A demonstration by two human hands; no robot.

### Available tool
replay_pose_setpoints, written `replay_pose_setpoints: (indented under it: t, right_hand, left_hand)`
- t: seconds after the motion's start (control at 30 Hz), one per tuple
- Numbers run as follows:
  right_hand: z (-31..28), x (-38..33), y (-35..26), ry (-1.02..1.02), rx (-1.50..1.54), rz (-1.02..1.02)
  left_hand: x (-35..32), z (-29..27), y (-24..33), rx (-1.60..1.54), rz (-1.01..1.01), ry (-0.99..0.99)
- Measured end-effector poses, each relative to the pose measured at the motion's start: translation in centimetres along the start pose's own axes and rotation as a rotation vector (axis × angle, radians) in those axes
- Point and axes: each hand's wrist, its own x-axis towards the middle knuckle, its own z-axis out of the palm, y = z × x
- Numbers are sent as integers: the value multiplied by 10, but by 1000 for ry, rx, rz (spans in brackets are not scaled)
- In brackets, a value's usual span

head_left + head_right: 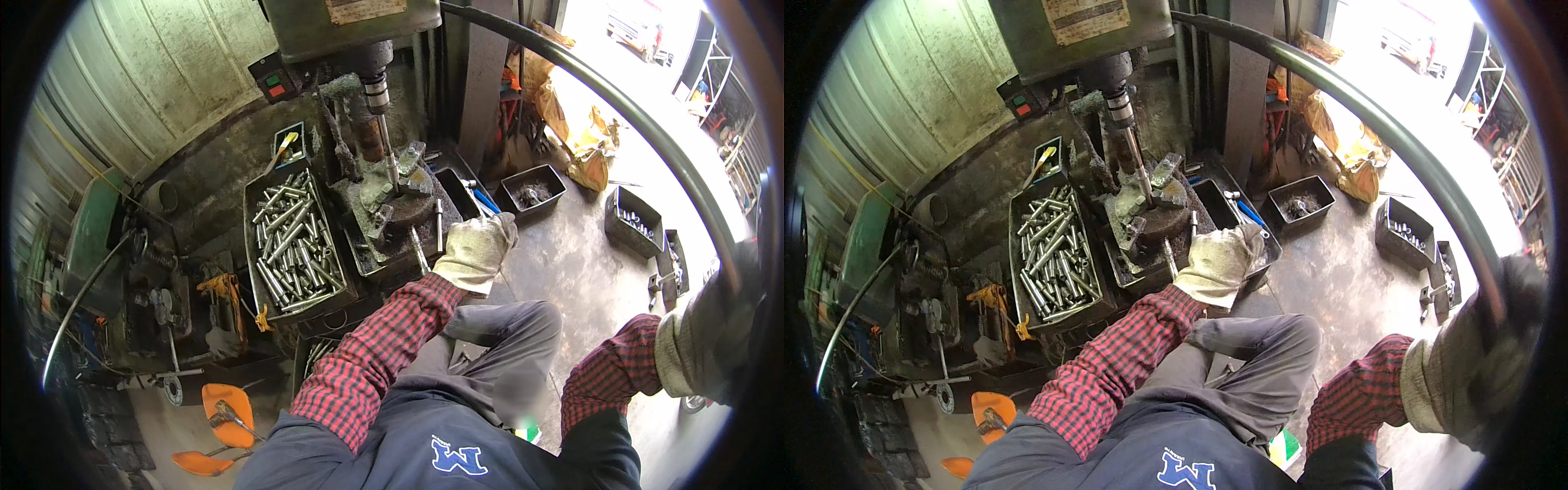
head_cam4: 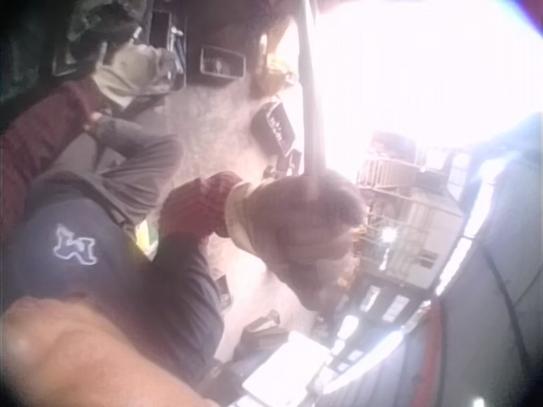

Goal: The person repeatedly picks up metal rods, positions them under a drill press, and operates the machine to drill holes. After each drill, the person removes the rod and places it into a bin, then repeats the process with another rod.

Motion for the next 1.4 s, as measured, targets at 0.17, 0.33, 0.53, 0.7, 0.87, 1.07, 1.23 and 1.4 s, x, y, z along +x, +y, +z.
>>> replay_pose_setpoints:
  t: [0.17, 0.33, 0.53, 0.7, 0.87, 1.07, 1.23, 1.4]
  right_hand:
    - [8, 11, 16, 9, 8, 108]
    - [25, 7, 14, 17, 29, 161]
    - [44, -18, 8, 71, 54, 215]
    - [52, -36, 19, 259, -14, 76]
    - [54, -41, 28, 47, 100, 144]
    - [37, -48, 20, 168, 6, 49]
    - [23, -55, 16, 151, 58, 67]
    - [18, -64, 21, 270, -4, -19]
  left_hand:
    - [1, -2, 0, 48, -1, -26]
    - [1, -4, 0, 56, -29, -74]
    - [2, -5, -4, 112, -102, -265]
    - [1, -18, -1, 136, -114, -285]
    - [1, -20, 6, 79, -222, -317]
    - [-2, 1, 2, -100, -352, -219]
    - [-9, 6, 2, -140, -364, -99]
    - [-10, 3, 4, -228, -393, -69]
